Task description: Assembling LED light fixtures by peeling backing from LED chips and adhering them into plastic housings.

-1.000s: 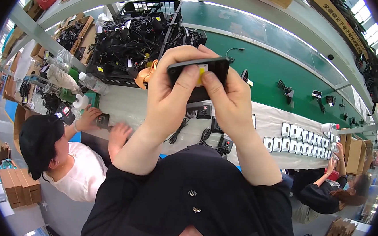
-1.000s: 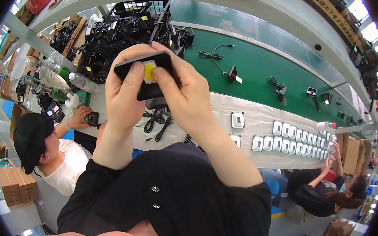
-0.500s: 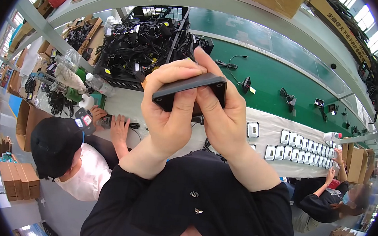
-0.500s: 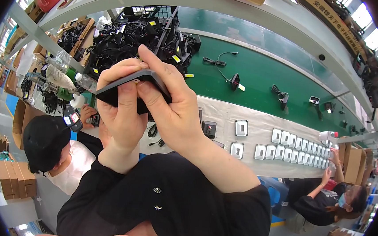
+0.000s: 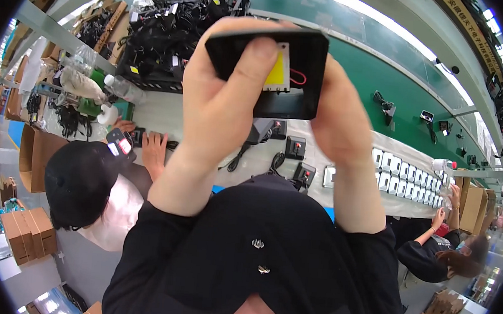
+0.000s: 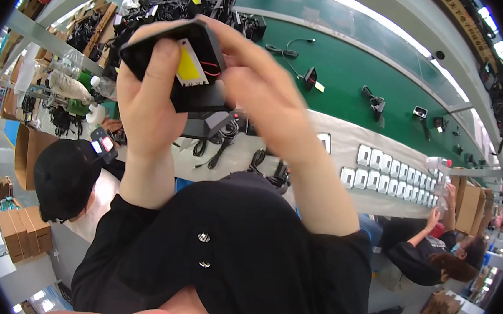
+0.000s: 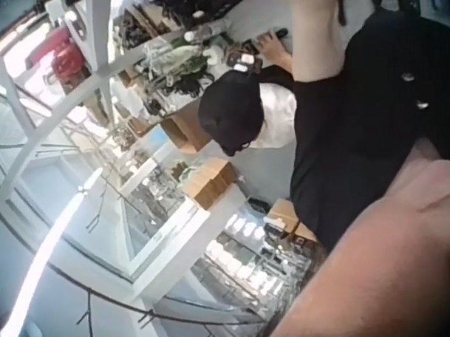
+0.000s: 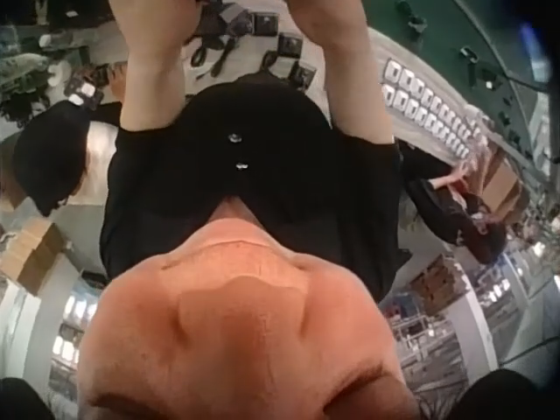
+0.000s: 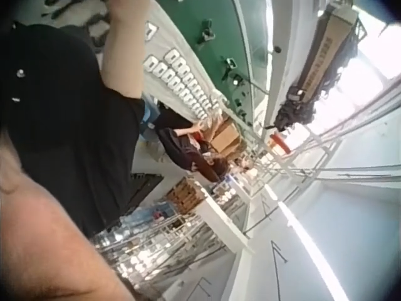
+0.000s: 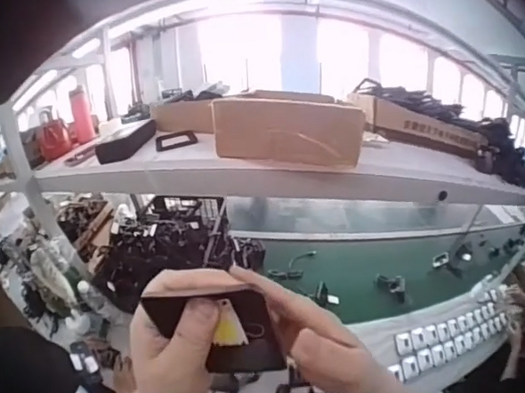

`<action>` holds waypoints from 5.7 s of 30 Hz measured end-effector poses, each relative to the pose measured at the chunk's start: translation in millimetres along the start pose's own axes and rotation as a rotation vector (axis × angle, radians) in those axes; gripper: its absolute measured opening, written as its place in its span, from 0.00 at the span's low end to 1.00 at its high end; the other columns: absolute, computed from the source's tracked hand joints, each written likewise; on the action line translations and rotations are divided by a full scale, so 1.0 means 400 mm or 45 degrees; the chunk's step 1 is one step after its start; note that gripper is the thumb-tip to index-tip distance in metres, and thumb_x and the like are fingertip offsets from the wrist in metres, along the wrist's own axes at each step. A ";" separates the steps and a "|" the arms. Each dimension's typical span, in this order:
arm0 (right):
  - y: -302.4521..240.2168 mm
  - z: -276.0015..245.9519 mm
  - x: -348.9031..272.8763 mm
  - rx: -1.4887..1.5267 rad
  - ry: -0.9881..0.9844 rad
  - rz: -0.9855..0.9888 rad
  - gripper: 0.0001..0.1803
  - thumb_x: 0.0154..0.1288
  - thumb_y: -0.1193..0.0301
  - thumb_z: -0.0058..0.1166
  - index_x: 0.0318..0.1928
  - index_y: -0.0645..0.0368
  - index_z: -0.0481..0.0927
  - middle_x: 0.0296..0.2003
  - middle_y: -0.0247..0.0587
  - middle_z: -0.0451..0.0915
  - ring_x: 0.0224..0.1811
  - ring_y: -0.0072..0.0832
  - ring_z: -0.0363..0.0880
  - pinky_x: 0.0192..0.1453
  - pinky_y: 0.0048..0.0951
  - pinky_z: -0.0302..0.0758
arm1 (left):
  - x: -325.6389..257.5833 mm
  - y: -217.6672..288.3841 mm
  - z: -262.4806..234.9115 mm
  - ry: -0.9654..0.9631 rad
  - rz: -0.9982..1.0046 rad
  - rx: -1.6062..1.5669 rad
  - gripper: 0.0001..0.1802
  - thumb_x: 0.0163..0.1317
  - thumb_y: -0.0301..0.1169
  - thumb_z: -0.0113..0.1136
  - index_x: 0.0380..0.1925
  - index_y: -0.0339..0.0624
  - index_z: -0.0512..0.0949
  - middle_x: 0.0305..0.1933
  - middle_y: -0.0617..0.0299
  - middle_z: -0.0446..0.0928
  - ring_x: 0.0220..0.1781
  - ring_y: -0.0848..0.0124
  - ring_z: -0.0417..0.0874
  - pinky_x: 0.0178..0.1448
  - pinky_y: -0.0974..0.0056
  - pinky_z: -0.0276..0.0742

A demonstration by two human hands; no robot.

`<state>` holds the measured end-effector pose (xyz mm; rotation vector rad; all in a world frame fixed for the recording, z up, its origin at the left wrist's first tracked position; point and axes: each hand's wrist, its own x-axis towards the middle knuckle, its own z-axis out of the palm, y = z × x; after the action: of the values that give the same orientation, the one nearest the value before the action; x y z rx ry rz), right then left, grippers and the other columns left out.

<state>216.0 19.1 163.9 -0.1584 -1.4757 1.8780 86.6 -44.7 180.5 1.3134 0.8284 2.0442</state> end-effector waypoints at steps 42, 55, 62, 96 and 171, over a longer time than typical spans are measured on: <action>-0.248 -0.053 -0.015 -1.141 -0.013 0.567 0.25 0.67 0.58 0.48 0.61 0.55 0.68 0.31 0.27 0.77 0.21 0.07 0.67 0.21 0.12 0.65 | -0.094 -0.018 -0.018 -0.724 -0.642 0.614 0.30 0.62 0.43 0.53 0.59 0.37 0.61 0.42 0.48 0.78 0.45 0.57 0.81 0.49 0.61 0.73; -0.180 -0.029 -0.006 -1.242 -0.050 0.307 0.31 0.62 0.59 0.53 0.60 0.64 0.64 0.27 0.44 0.77 0.20 0.25 0.74 0.27 0.27 0.74 | -0.068 0.053 0.016 -0.336 -0.677 -0.152 0.27 0.67 0.34 0.47 0.64 0.41 0.57 0.50 0.60 0.72 0.43 0.75 0.77 0.41 0.73 0.75; -0.138 0.019 -0.110 -1.462 0.429 -0.246 0.27 0.48 0.64 0.67 0.45 0.63 0.69 0.34 0.41 0.72 0.28 0.29 0.72 0.32 0.28 0.71 | -0.081 -0.036 0.015 0.056 -0.649 -0.249 0.15 0.70 0.33 0.42 0.52 0.37 0.67 0.46 0.54 0.76 0.43 0.64 0.82 0.42 0.56 0.83; -0.172 0.089 -0.185 -2.313 -0.115 -0.834 0.16 0.38 0.78 0.57 0.34 0.66 0.82 0.38 0.38 0.80 0.37 0.31 0.73 0.36 0.29 0.70 | -0.108 0.006 0.047 -0.020 -0.461 -0.020 0.15 0.55 0.23 0.58 0.44 0.35 0.72 0.37 0.64 0.76 0.39 0.80 0.75 0.45 0.73 0.72; -0.046 -0.210 -0.174 -1.132 0.566 0.117 0.26 0.57 0.69 0.58 0.59 0.52 0.72 0.54 0.41 0.70 0.52 0.27 0.71 0.50 0.28 0.70 | 0.109 -0.181 -0.136 -0.234 0.134 1.006 0.17 0.54 0.19 0.56 0.46 0.41 0.74 0.45 0.55 0.76 0.48 0.62 0.78 0.53 0.65 0.71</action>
<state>317.8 45.2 129.2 -0.9961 -1.8718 1.0178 30.0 23.8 133.4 1.9462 1.5946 1.6724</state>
